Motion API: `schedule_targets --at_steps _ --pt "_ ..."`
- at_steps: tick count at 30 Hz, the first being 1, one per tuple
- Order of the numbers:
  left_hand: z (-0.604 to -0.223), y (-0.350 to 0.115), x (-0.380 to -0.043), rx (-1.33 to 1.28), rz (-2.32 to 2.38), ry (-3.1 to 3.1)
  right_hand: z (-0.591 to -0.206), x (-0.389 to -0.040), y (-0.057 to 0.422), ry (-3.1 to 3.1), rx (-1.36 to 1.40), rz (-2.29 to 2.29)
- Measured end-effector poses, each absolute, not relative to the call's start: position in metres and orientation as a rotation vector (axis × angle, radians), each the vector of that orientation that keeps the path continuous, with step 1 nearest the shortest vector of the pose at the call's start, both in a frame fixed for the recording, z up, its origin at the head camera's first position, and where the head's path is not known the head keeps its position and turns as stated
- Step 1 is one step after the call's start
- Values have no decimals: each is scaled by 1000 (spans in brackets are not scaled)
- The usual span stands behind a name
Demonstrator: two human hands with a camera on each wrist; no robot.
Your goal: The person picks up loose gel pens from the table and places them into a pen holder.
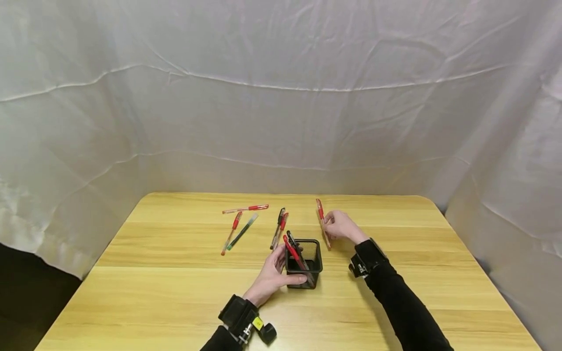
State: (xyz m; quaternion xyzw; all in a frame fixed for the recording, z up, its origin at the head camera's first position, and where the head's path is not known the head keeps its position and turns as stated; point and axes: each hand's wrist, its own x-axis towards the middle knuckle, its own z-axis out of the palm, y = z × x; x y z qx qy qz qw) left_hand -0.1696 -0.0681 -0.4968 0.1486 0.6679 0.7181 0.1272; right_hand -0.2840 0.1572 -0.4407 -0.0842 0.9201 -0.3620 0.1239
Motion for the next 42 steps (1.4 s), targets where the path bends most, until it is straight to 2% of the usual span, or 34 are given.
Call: schedule_targets --at_steps 16,32,36,42 --pt "-496 -68 -170 444 2094 1935 -424 -252 162 2680 -340 -1401" --pt "-495 -68 -169 447 2079 1934 -409 -218 152 3022 -532 -1703" --pt "-496 -68 -170 442 2083 1933 -403 -210 149 3090 -656 -1816" --pt "-497 -69 -170 435 2089 1922 -398 -196 143 3049 -1031 -1876"
